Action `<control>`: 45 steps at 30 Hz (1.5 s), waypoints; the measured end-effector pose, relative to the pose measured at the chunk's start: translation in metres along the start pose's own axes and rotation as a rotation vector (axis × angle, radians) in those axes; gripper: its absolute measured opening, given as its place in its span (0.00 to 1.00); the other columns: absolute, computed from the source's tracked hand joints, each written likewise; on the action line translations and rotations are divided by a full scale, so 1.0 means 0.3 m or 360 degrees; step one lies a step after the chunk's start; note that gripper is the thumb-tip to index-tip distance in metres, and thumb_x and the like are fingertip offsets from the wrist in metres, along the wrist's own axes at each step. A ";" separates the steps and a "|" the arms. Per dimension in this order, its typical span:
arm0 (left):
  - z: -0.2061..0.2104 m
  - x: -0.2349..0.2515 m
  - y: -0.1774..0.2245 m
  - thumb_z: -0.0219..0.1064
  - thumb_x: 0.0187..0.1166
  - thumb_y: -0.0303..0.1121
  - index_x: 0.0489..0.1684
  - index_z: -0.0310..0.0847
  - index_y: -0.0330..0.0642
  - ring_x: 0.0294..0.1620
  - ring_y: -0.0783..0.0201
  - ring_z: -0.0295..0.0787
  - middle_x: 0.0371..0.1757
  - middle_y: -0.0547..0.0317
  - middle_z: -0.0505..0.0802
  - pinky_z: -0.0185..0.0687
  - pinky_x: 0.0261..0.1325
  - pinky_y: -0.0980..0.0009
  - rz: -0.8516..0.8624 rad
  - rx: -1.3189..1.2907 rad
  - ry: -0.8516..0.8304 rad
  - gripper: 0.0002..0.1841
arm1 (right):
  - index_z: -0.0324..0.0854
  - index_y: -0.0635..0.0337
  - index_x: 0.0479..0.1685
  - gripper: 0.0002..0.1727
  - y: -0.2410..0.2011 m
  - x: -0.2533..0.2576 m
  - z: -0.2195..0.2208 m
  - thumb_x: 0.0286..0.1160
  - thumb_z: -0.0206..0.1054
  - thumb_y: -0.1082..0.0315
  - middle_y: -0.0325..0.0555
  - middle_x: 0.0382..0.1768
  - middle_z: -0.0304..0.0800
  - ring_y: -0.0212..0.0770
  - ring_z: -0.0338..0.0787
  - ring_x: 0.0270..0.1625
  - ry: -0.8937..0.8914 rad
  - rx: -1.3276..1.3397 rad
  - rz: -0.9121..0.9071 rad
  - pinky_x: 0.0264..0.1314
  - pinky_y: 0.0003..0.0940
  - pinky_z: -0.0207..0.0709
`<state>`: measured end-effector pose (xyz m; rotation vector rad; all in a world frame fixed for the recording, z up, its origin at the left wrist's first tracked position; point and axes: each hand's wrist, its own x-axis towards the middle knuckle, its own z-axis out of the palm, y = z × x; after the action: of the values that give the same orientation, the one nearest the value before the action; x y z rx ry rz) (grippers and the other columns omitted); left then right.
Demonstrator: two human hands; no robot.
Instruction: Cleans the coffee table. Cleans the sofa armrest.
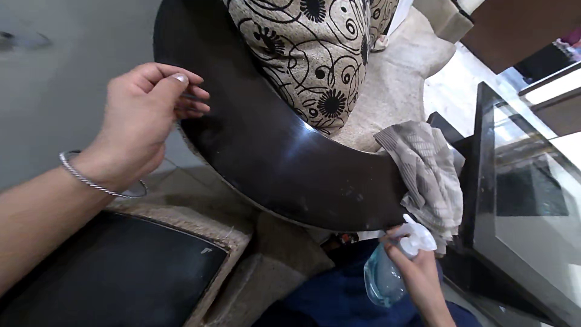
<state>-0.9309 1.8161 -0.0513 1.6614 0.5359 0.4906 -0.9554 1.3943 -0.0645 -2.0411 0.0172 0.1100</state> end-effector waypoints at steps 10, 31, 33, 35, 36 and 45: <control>-0.006 0.004 -0.012 0.49 0.92 0.35 0.56 0.77 0.46 0.36 0.81 0.89 0.40 0.76 0.89 0.87 0.46 0.80 0.0005 0.0012 -0.0026 0.10 | 0.80 0.62 0.44 0.14 0.020 -0.001 -0.020 0.55 0.67 0.76 0.37 0.35 0.95 0.31 0.95 0.39 -0.0071 0.0391 0.0000 0.47 0.27 0.89; 0.004 -0.002 0.005 0.49 0.92 0.34 0.54 0.76 0.46 0.36 0.81 0.89 0.39 0.76 0.89 0.87 0.47 0.80 -0.0016 -0.0014 -0.0007 0.10 | 0.81 0.61 0.41 0.15 -0.008 0.015 -0.029 0.49 0.69 0.73 0.34 0.32 0.92 0.25 0.92 0.35 -0.0038 0.0079 0.0267 0.40 0.23 0.86; 0.004 -0.003 0.006 0.49 0.92 0.34 0.54 0.77 0.47 0.36 0.81 0.89 0.39 0.76 0.89 0.87 0.47 0.80 -0.0026 0.0000 -0.0009 0.10 | 0.80 0.63 0.46 0.18 0.001 0.015 -0.034 0.51 0.69 0.74 0.34 0.34 0.91 0.26 0.92 0.36 -0.0067 0.0139 0.0192 0.42 0.24 0.87; 0.005 -0.003 0.009 0.49 0.92 0.34 0.54 0.77 0.47 0.36 0.81 0.88 0.39 0.77 0.89 0.87 0.47 0.80 -0.0027 0.0006 -0.0006 0.09 | 0.78 0.64 0.50 0.20 -0.007 0.007 -0.043 0.52 0.68 0.75 0.33 0.40 0.90 0.24 0.91 0.39 -0.0115 0.0113 0.0155 0.45 0.23 0.88; 0.004 -0.003 0.007 0.50 0.92 0.34 0.54 0.77 0.47 0.36 0.81 0.88 0.39 0.76 0.89 0.87 0.47 0.80 -0.0024 0.0000 -0.0004 0.09 | 0.78 0.65 0.51 0.21 -0.014 0.001 -0.046 0.51 0.69 0.75 0.34 0.41 0.90 0.24 0.91 0.39 -0.0122 0.0066 0.0169 0.45 0.22 0.88; 0.006 -0.006 0.014 0.50 0.92 0.34 0.55 0.76 0.46 0.35 0.81 0.88 0.38 0.76 0.89 0.86 0.46 0.80 -0.0040 0.0011 0.0002 0.10 | 0.80 0.64 0.49 0.21 -0.033 0.017 -0.043 0.48 0.70 0.72 0.33 0.38 0.91 0.24 0.91 0.37 -0.0191 -0.0094 0.0196 0.42 0.22 0.87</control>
<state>-0.9310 1.8129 -0.0476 1.6590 0.5596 0.4719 -0.9488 1.3876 -0.0502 -2.0888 0.0654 0.3131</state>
